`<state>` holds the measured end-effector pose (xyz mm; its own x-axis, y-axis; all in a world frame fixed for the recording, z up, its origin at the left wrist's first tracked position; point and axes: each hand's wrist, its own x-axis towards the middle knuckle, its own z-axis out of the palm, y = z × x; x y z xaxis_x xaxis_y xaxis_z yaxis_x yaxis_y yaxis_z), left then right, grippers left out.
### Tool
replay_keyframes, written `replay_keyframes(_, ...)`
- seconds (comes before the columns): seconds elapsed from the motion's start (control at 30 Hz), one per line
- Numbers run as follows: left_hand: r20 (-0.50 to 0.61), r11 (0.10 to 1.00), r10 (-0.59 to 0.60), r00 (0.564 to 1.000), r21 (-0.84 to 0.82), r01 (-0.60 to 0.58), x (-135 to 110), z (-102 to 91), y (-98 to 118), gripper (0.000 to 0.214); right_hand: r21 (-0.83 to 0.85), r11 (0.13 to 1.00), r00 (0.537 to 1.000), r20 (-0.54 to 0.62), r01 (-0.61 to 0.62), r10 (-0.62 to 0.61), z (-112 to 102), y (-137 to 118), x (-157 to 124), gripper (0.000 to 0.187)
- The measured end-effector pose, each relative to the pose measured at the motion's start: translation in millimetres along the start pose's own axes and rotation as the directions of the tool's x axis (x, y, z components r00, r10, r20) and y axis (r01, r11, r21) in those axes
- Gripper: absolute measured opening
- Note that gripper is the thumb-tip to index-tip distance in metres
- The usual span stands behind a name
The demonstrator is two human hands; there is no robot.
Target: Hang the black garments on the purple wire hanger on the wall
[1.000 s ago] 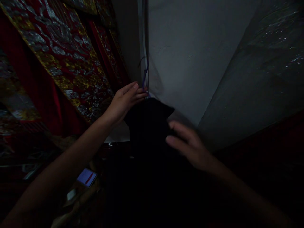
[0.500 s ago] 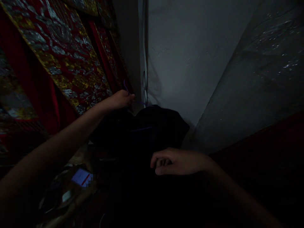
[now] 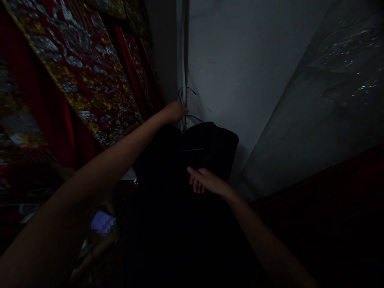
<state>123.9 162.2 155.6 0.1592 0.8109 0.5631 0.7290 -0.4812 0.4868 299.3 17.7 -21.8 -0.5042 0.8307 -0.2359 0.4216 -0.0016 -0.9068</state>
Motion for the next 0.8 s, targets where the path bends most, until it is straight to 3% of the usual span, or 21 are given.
replay_keyframes(0.07,0.076,0.995,-0.046,0.996,0.096,0.039,-9.7,1.3,3.9,0.022,-0.044,0.994,0.972,-0.215,-0.103,0.091,1.9,9.4,30.7,0.073)
replay_keyframes(0.17,0.091,0.979,-0.080,0.993,0.194,0.061,-15.7,5.4,11.3,0.026,-0.059,0.981,0.907,-0.394,-0.186,0.149,11.8,24.8,71.8,0.065)
replay_keyframes(0.23,0.057,0.979,-0.071,0.996,0.194,0.059,-21.8,8.5,13.3,0.026,-0.016,0.979,0.871,-0.461,-0.203,0.173,24.3,39.1,87.6,0.050)
replay_keyframes(0.33,-0.103,0.991,0.067,0.992,0.122,-0.054,-51.8,13.3,7.7,0.025,0.075,0.981,0.857,-0.478,-0.179,0.193,51.5,66.5,88.9,0.036)
replay_keyframes(0.43,-0.322,0.986,0.169,0.932,0.056,-0.159,-118.6,28.1,-8.2,0.035,0.167,0.979,0.848,-0.496,-0.115,0.185,80.3,92.8,70.7,0.036)
replay_keyframes(0.5,-0.432,0.996,0.066,0.899,-0.019,-0.082,-177.6,50.6,-22.1,0.033,0.226,0.972,0.838,-0.518,-0.055,0.168,93.4,103.6,54.5,0.040)
replay_keyframes(0.57,-0.484,0.980,-0.162,0.860,-0.177,0.085,-236.4,83.2,-35.7,0.026,0.289,0.957,0.843,-0.523,0.035,0.127,99.1,106.2,39.7,0.047)
replay_keyframes(0.6,-0.459,0.940,-0.302,0.836,-0.290,0.180,-262.2,101.6,-41.5,0.025,0.313,0.946,0.852,-0.515,0.082,0.096,99.3,104.4,33.8,0.050)
replay_keyframes(0.67,-0.217,0.805,-0.466,0.857,-0.506,0.310,-301.8,137.6,-49.9,0.030,0.324,0.934,0.871,-0.490,0.150,0.030,96.2,96.0,24.9,0.054)
replay_keyframes(0.73,0.026,0.651,-0.516,0.856,-0.637,0.412,-323.3,165.8,-53.9,0.034,0.286,0.944,0.880,-0.474,0.166,-0.011,90.8,84.9,18.7,0.056)
replay_keyframes(0.8,0.134,0.581,-0.492,0.860,-0.686,0.439,-329.8,181.6,-54.2,0.027,0.254,0.953,0.882,-0.470,0.164,-0.027,85.9,75.2,13.1,0.056)
